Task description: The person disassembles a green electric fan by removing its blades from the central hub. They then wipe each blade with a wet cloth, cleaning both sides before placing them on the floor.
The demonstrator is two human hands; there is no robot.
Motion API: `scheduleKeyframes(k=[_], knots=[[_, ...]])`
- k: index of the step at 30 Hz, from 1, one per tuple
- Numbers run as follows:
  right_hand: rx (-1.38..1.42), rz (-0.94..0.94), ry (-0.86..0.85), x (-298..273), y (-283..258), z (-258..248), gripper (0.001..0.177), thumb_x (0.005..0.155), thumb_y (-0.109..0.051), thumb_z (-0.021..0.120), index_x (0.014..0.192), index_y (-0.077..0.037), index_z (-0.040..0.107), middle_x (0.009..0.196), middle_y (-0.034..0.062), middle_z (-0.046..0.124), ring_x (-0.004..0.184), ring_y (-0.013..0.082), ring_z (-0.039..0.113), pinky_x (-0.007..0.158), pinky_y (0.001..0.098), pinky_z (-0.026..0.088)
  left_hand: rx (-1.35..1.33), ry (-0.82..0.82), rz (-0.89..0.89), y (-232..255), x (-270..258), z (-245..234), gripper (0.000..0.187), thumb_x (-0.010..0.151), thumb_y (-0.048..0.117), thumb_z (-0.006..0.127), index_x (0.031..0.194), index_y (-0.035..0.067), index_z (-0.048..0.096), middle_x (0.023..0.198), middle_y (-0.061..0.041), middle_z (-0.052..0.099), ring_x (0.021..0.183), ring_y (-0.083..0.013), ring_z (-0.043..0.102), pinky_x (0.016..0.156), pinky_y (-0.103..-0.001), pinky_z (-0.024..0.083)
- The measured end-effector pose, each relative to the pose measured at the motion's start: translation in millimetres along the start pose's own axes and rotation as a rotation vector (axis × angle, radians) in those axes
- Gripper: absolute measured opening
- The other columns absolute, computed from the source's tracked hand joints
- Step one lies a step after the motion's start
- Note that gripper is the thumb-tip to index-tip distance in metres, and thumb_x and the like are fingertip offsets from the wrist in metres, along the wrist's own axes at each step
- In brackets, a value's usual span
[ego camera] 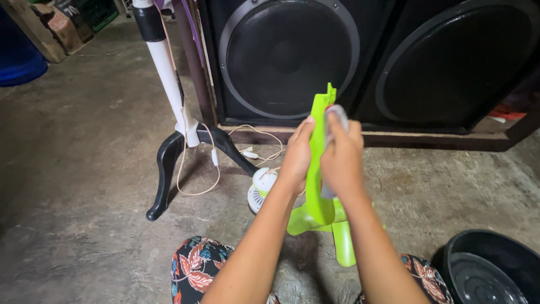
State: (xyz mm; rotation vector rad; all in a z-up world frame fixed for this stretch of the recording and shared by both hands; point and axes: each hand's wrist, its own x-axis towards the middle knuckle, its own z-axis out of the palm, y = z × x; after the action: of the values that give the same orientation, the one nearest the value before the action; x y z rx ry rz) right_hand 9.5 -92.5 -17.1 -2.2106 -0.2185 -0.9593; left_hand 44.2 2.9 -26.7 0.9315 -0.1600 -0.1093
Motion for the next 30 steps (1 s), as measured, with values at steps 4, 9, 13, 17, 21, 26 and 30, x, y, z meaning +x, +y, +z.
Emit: scheduleKeyframes(k=[4, 9, 13, 17, 21, 26, 30], knots=[[0.032, -0.017, -0.071, -28.9, -20.7, 0.4, 0.055, 0.085, 0.01, 0.054, 0.135, -0.008, 0.066, 0.122, 0.0194, 0.056, 0.114, 0.0396, 0.055, 0.099, 0.0456, 0.046, -0.079, -0.014, 0.035, -7.1, 16.5, -11.0, 0.04, 0.107, 0.037, 0.046, 0.125, 0.006, 0.063, 0.109, -0.006, 0.067, 0.101, -0.0153, 0.062, 0.093, -0.033, 0.049], [0.025, -0.092, -0.062, -23.3, -21.1, -3.5, 0.055, 0.079, 0.011, 0.056, 0.128, -0.008, 0.068, 0.128, 0.0188, 0.056, 0.119, 0.0399, 0.054, 0.102, 0.0454, 0.045, -0.193, -0.033, -0.018, -12.2, 5.3, -16.6, 0.043, 0.112, 0.042, 0.042, 0.13, 0.004, 0.053, 0.113, -0.009, 0.061, 0.106, -0.0207, 0.06, 0.096, -0.039, 0.048], [-0.023, -0.09, -0.053, 3.9, -14.4, -8.5, 0.057, 0.079, 0.012, 0.056, 0.131, -0.01, 0.069, 0.126, 0.018, 0.056, 0.118, 0.0395, 0.054, 0.102, 0.0455, 0.045, 0.027, -0.025, 0.032, -16.9, -13.4, -7.3, 0.047, 0.107, 0.039, 0.037, 0.141, 0.011, 0.052, 0.135, -0.005, 0.06, 0.126, -0.0145, 0.056, 0.107, -0.031, 0.042], [-0.039, -0.108, -0.084, 4.9, -11.6, -13.6, 0.059, 0.077, 0.013, 0.056, 0.129, -0.01, 0.07, 0.127, 0.0186, 0.056, 0.118, 0.0399, 0.053, 0.1, 0.0454, 0.046, 0.008, -0.029, 0.024, -12.3, -15.0, -6.0, 0.046, 0.107, 0.037, 0.036, 0.141, 0.011, 0.053, 0.135, -0.007, 0.06, 0.125, -0.0168, 0.056, 0.106, -0.033, 0.042], [0.0, -0.134, -0.062, -12.4, -6.4, -14.4, 0.059, 0.077, 0.015, 0.053, 0.131, -0.006, 0.067, 0.129, 0.0189, 0.057, 0.118, 0.0393, 0.055, 0.099, 0.0436, 0.048, -0.01, -0.116, 0.08, 0.9, -11.7, -11.4, 0.042, 0.108, 0.029, 0.041, 0.139, 0.005, 0.054, 0.125, -0.011, 0.063, 0.113, -0.0179, 0.061, 0.098, -0.034, 0.049], [0.04, 0.139, -0.071, 4.6, 13.3, -13.3, 0.052, 0.088, 0.01, 0.051, 0.136, -0.005, 0.062, 0.123, 0.0193, 0.057, 0.111, 0.0369, 0.061, 0.097, 0.0414, 0.049, 0.091, -0.08, -0.009, 0.6, -24.9, -7.2, 0.049, 0.093, 0.005, 0.058, 0.141, 0.012, 0.052, 0.117, -0.01, 0.068, 0.094, -0.0178, 0.065, 0.081, -0.033, 0.054], [0.042, 0.209, -0.089, 5.4, 11.0, -14.1, 0.051, 0.09, 0.008, 0.049, 0.137, -0.007, 0.063, 0.125, 0.0184, 0.057, 0.112, 0.0361, 0.062, 0.096, 0.0408, 0.049, 0.109, -0.078, 0.011, 4.4, -23.2, -6.0, 0.05, 0.093, 0.003, 0.059, 0.142, 0.01, 0.052, 0.116, -0.01, 0.071, 0.092, -0.0159, 0.068, 0.078, -0.03, 0.056]])
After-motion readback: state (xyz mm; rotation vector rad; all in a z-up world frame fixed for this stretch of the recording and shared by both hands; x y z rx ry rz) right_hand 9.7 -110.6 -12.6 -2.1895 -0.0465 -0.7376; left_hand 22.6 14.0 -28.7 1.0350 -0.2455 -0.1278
